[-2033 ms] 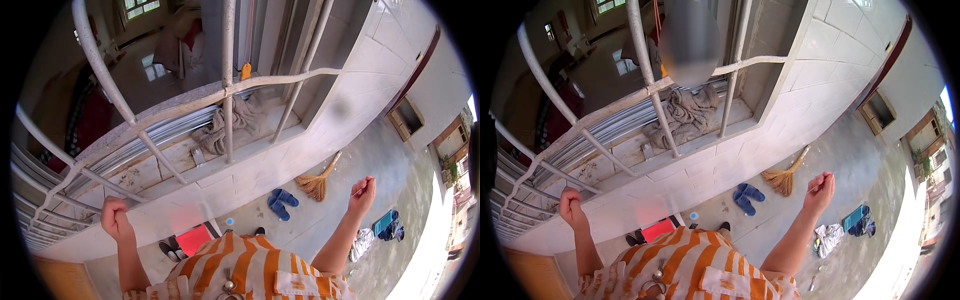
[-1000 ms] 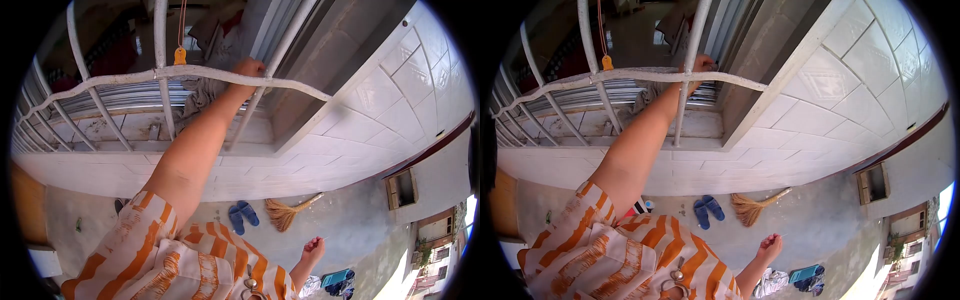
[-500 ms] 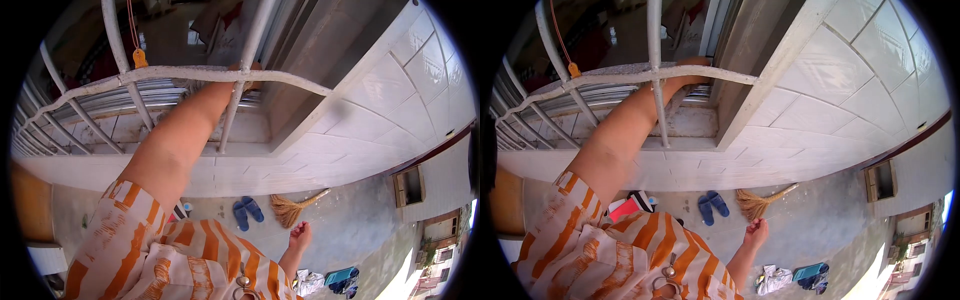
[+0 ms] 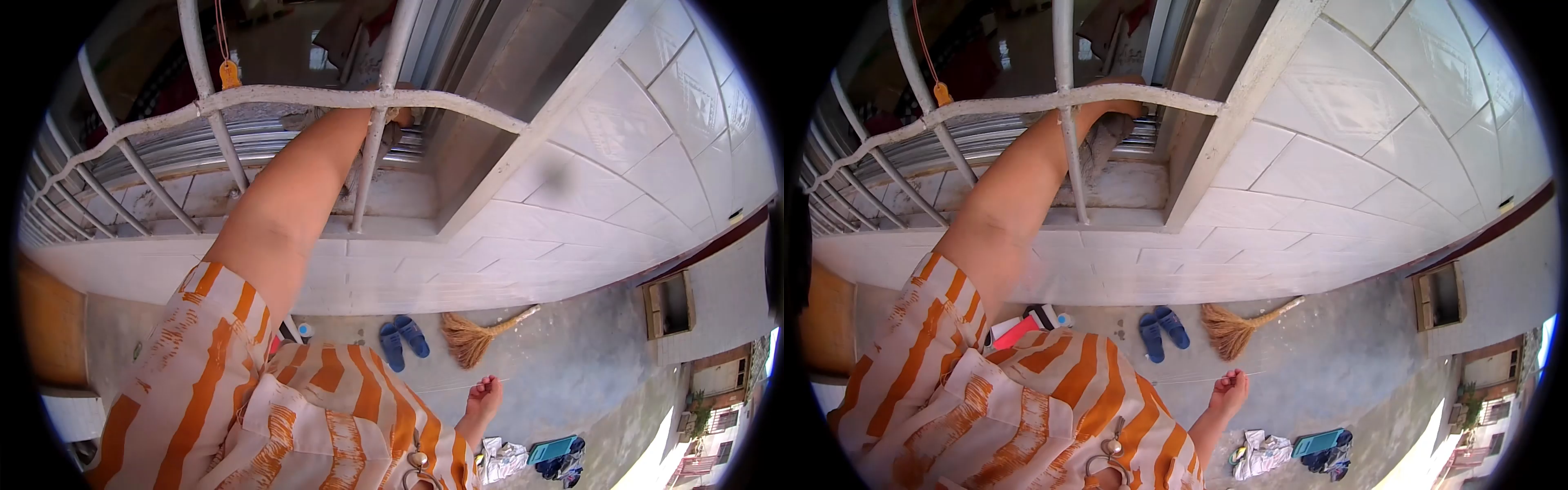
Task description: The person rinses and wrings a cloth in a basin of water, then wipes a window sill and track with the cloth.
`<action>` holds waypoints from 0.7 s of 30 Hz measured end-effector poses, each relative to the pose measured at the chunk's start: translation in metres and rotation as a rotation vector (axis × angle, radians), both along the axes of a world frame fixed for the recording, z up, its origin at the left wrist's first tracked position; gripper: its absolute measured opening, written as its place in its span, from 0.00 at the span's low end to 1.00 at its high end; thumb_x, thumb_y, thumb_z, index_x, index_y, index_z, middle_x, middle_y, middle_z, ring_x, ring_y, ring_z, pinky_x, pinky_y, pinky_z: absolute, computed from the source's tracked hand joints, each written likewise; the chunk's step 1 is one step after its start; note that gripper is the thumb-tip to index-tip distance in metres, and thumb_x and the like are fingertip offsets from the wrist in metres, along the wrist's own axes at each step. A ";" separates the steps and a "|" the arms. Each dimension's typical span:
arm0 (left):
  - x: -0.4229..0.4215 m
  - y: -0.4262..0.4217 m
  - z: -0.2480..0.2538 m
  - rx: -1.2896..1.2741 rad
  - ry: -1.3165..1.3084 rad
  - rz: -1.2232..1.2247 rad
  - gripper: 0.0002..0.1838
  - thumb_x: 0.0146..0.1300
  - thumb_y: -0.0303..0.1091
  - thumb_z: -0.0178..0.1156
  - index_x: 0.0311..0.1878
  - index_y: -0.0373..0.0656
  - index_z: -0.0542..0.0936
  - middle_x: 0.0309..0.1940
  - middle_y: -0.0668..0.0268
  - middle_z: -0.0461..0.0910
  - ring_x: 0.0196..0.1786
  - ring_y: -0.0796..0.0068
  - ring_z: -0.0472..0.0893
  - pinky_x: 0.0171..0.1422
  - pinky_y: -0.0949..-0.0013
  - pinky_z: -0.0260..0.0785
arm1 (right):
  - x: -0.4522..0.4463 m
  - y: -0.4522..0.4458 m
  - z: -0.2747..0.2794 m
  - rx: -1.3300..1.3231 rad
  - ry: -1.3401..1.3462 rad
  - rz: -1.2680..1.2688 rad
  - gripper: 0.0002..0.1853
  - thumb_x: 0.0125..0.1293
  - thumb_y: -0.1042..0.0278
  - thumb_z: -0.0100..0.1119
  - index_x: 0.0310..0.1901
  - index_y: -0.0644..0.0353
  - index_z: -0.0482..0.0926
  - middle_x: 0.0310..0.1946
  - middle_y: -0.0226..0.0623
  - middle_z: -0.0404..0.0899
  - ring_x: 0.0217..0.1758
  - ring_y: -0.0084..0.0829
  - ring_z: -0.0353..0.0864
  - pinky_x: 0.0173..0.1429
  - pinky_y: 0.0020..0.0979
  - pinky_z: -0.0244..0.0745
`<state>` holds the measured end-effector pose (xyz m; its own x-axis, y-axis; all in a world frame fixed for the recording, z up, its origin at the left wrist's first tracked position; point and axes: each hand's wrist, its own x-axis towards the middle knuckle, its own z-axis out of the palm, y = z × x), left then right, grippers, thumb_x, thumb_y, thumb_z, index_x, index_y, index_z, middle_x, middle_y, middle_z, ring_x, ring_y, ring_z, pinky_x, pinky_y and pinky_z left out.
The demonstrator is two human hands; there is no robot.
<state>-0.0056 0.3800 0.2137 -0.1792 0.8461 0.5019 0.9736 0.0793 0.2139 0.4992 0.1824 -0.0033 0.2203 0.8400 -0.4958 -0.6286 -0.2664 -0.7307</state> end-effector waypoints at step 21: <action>0.004 -0.003 0.004 -0.007 0.157 0.075 0.12 0.52 0.33 0.60 0.40 0.40 0.80 0.40 0.52 0.80 0.46 0.54 0.78 0.50 0.59 0.69 | -0.005 0.002 -0.020 -0.027 0.025 0.060 0.05 0.67 0.67 0.49 0.35 0.56 0.72 0.24 0.29 0.72 0.21 0.20 0.66 0.22 0.19 0.61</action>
